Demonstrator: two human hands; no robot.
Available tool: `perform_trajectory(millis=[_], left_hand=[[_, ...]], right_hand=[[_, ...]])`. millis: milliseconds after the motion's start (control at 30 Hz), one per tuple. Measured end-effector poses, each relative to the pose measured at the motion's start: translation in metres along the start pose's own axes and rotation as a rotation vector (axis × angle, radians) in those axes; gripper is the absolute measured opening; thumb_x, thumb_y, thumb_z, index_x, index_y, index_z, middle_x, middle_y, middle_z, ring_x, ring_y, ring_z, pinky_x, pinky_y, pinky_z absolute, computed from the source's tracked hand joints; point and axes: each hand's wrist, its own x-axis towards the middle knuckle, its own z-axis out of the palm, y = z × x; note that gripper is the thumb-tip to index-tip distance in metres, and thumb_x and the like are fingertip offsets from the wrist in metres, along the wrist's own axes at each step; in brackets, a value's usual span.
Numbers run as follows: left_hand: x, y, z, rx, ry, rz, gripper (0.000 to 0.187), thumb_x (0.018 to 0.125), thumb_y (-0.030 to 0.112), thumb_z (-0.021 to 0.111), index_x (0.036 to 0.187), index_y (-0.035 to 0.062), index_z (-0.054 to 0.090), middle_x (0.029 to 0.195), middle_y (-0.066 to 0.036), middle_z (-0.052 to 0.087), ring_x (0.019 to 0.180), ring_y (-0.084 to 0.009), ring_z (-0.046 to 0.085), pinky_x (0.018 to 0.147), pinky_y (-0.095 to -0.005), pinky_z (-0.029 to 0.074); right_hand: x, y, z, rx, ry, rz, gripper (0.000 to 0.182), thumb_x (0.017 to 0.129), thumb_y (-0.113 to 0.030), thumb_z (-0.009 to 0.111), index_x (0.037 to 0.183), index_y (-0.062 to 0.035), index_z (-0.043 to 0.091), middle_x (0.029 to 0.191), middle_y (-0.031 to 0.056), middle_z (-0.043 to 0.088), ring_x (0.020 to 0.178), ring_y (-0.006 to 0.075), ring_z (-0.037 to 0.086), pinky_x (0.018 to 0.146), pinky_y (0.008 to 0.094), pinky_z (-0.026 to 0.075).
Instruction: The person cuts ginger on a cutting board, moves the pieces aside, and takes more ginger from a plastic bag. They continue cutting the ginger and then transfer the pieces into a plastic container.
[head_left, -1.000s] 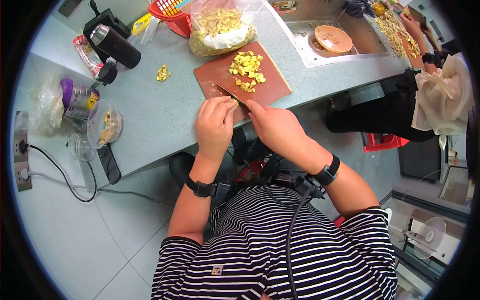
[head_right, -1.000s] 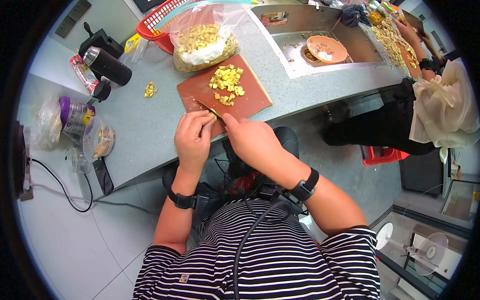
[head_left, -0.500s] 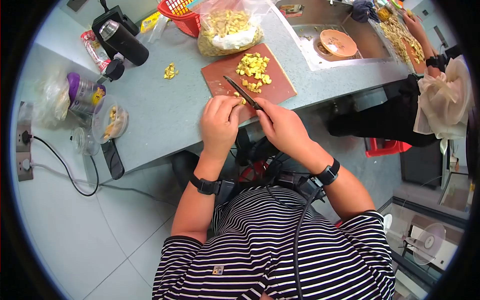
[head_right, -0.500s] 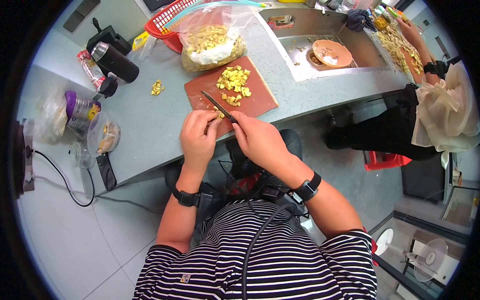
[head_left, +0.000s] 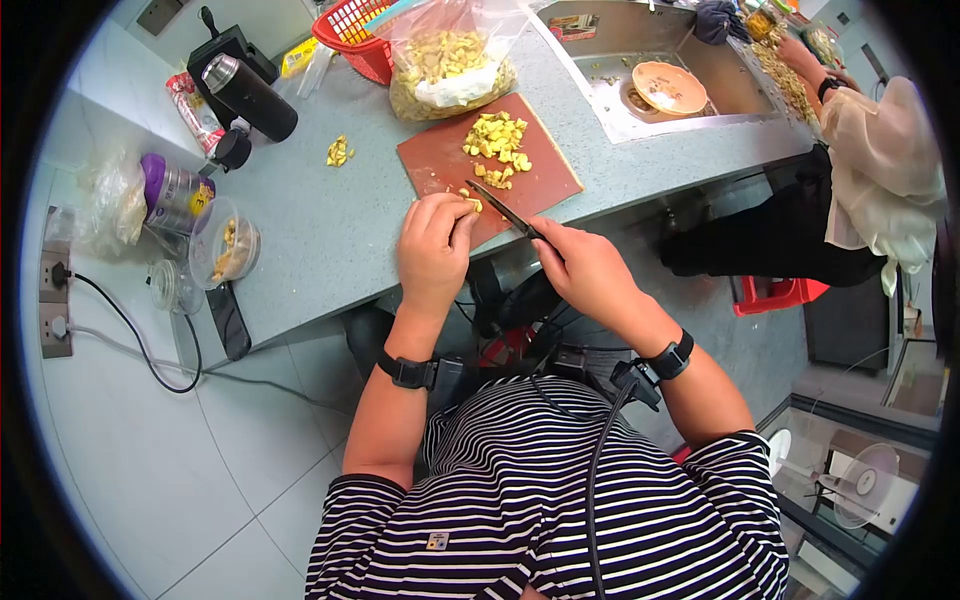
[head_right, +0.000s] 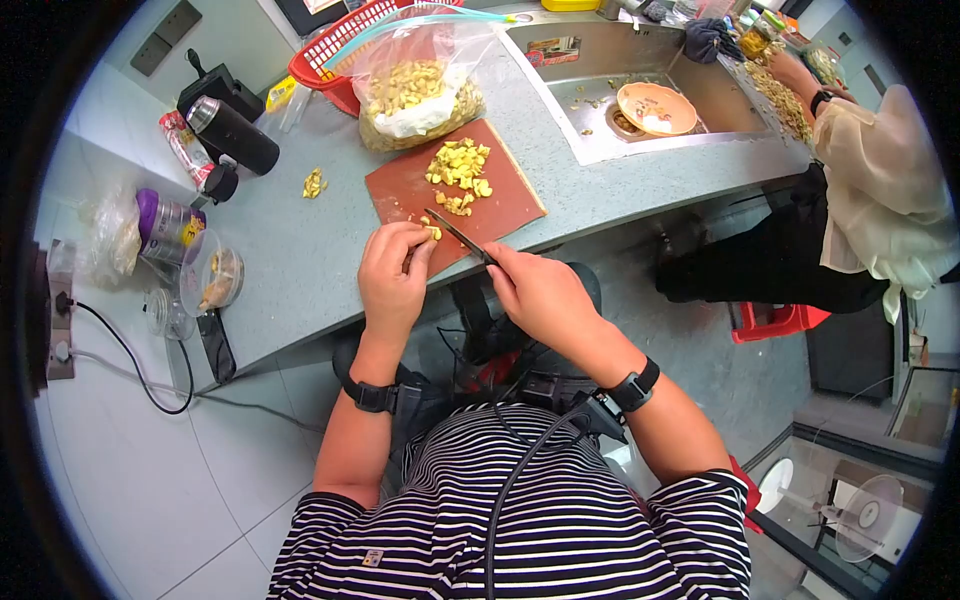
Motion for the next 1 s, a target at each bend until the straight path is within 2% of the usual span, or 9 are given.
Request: perform_trajectory(millis=[100, 400, 500, 900, 1000], left_hand=[[0.001, 0.001, -0.001, -0.001, -0.003, 0.022, 0.015, 0.095, 0.000, 0.090, 0.107, 0.0019, 0.081, 0.112, -0.011, 0.080, 0.105, -0.0322, 0.077, 0.090, -0.0423, 0.062], [0.001, 0.001, -0.002, 0.010, -0.004, 0.017, 0.015, 0.097, 0.000, 0.089, 0.110, 0.0012, 0.083, 0.112, -0.012, 0.080, 0.105, -0.0326, 0.077, 0.092, -0.0425, 0.062], [0.000, 0.003, -0.001, 0.002, -0.011, -0.016, 0.015, 0.097, 0.000, 0.088, 0.111, 0.0012, 0.083, 0.112, -0.012, 0.079, 0.104, -0.0324, 0.076, 0.091, -0.0423, 0.062], [0.000, 0.002, -0.001, 0.020, -0.015, -0.007, 0.017, 0.096, 0.001, 0.090, 0.112, 0.0016, 0.084, 0.112, -0.012, 0.079, 0.104, -0.0320, 0.076, 0.089, -0.0424, 0.061], [0.000, 0.002, -0.001, 0.017, -0.015, -0.014, 0.017, 0.096, 0.001, 0.090, 0.112, 0.0017, 0.084, 0.111, -0.011, 0.079, 0.104, -0.0321, 0.076, 0.090, -0.0426, 0.061]], right_hand=[[0.002, 0.000, -0.004, -0.061, -0.090, 0.057, 0.034, 0.115, -0.022, 0.068, 0.144, -0.0059, 0.074, 0.113, 0.0235, 0.084, 0.103, 0.0469, 0.080, 0.089, 0.0577, 0.064], [0.011, -0.010, -0.002, 0.036, -0.020, 0.111, 0.031, 0.115, -0.022, 0.068, 0.141, -0.0048, 0.074, 0.110, 0.0240, 0.083, 0.101, 0.0479, 0.080, 0.088, 0.0574, 0.064], [0.005, -0.010, 0.001, 0.081, 0.018, 0.036, 0.031, 0.116, -0.022, 0.067, 0.141, -0.0051, 0.074, 0.111, 0.0240, 0.083, 0.102, 0.0480, 0.080, 0.088, 0.0571, 0.064], [0.006, -0.013, 0.001, 0.056, -0.059, 0.037, 0.044, 0.115, -0.020, 0.068, 0.158, -0.0102, 0.068, 0.113, 0.0248, 0.083, 0.102, 0.0477, 0.080, 0.086, 0.0584, 0.064], [0.006, -0.010, 0.004, 0.043, -0.065, 0.028, 0.049, 0.114, -0.015, 0.070, 0.163, -0.0146, 0.068, 0.110, 0.0248, 0.082, 0.099, 0.0482, 0.079, 0.085, 0.0556, 0.063]])
